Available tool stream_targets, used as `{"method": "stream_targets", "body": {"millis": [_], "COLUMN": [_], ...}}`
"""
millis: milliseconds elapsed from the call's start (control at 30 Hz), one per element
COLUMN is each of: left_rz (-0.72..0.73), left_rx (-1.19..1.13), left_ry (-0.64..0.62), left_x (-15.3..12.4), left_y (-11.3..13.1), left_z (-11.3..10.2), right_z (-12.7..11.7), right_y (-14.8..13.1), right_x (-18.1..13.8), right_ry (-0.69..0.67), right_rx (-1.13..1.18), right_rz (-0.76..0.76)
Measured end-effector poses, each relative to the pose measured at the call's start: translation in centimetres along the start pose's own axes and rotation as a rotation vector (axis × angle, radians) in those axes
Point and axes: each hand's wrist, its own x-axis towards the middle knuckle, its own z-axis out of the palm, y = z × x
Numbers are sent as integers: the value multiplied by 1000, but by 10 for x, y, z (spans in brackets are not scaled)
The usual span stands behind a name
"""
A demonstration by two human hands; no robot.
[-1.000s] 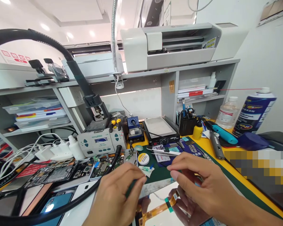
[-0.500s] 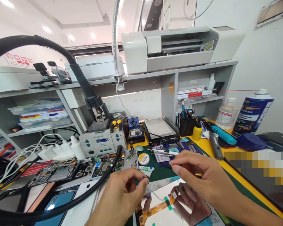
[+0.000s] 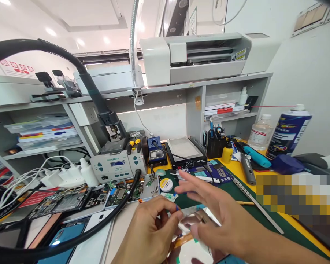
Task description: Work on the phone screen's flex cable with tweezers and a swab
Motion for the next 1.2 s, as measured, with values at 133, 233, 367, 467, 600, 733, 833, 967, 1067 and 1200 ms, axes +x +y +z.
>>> {"method": "stream_targets", "body": {"millis": [133, 233, 367, 467, 600, 733, 833, 967, 1067, 1200], "left_rz": [-34, -26, -40, -90, -38, -29, -78, -84, -74, -31], "left_rx": [-27, 25, 115, 151, 201, 230, 217, 234, 237, 269], "left_ry": [5, 5, -1, -7, -28, -37, -47, -62, -41, -42], "left_x": [-1, -1, -4, -6, -5, -5, -6, -7, -6, -4], "left_y": [-2, -3, -2, -1, 0, 0, 1, 2, 1, -1], "left_z": [2, 2, 3, 4, 2, 1, 3, 3, 3, 3], "right_z": [-1, 2, 2, 0, 0, 1, 1, 0, -1, 0], "right_y": [-3, -6, -7, -6, -4, -5, -7, -8, -7, -7], "right_x": [-2, -3, -3, -3, -3, -3, -5, -6, -7, -6], "right_ry": [80, -3, 63, -71, 59, -36, -16, -38, -86, -15], "right_rx": [15, -12, -19, -20, -46, -49, -24, -1, -20, -28], "right_rz": [-30, 4, -17, 33, -1, 15, 44, 38, 44, 7]}}
